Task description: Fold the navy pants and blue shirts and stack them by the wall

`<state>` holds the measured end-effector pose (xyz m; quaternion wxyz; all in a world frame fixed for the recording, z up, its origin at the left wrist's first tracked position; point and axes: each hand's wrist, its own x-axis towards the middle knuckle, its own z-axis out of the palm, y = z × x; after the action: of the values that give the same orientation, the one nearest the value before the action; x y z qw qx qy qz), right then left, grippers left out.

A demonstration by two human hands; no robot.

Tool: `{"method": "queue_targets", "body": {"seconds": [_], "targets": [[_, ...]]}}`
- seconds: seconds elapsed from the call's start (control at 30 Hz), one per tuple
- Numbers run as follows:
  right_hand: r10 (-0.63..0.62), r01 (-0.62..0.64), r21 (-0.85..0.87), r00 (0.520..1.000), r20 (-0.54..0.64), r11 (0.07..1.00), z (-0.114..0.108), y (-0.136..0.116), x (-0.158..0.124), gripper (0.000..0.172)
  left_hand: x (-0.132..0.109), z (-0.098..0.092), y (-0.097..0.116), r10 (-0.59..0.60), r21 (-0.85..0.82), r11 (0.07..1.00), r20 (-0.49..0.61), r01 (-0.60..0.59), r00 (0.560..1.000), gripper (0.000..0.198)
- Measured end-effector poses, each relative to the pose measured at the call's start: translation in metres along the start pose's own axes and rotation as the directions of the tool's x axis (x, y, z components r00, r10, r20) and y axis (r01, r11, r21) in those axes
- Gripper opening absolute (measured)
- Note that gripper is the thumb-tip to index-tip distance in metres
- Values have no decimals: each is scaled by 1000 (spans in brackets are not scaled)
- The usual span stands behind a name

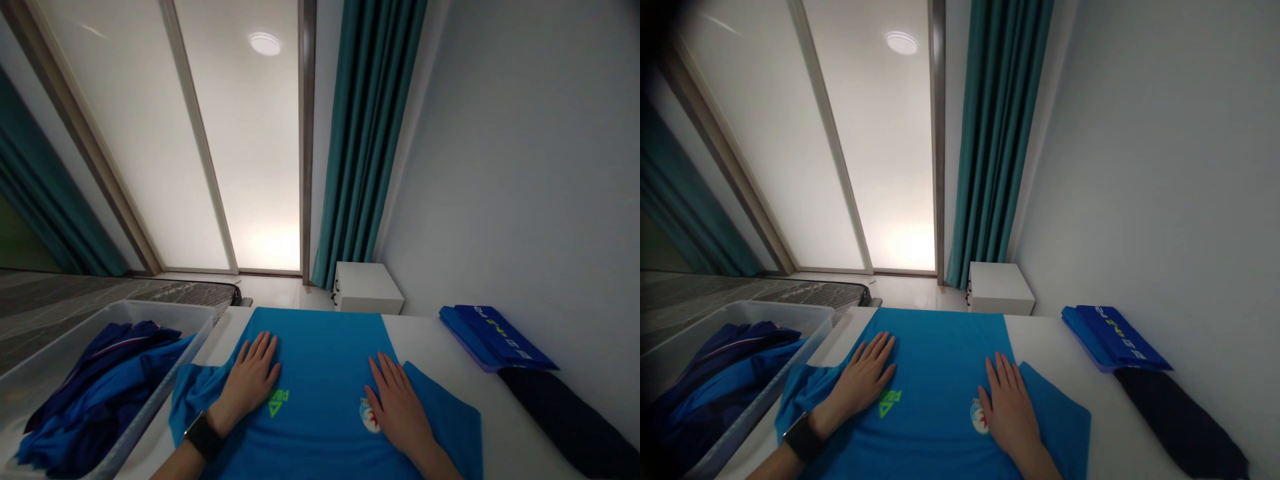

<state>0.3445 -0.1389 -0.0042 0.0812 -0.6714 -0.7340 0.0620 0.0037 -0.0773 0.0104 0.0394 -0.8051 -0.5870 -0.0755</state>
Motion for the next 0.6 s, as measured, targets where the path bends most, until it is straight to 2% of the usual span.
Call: {"method": "queue_targets", "body": {"seconds": [0.07, 0.17, 0.27, 0.33, 0.47, 0.6], "targets": [[11, -11, 1, 1000, 6, 1000, -3, -3, 0, 69, 11, -11, 25, 76, -43, 996, 17, -75, 997, 57], [23, -23, -6, 1000, 9, 1000, -4, -6, 1, 69, 34, -22, 77, 241, -150, 960, 27, -235, 970, 56], [38, -38, 3, 999, -4, 999, -2, -5, 2, 66, 60, -21, 128, 366, -237, 904, -5, -356, 931, 54], [66, -66, 20, 998, -17, 998, -1, -2, 2, 62, 78, -13, 155, 414, -279, 870, -32, -406, 910, 52], [122, -120, 32, 991, -60, 992, -6, 7, 3, 57, 102, 3, 186, 407, -290, 869, -40, -400, 912, 47], [183, -181, 32, 980, -83, 983, -9, 15, 3, 54, 107, 12, 197, 370, -289, 884, -49, -368, 928, 39]]}}
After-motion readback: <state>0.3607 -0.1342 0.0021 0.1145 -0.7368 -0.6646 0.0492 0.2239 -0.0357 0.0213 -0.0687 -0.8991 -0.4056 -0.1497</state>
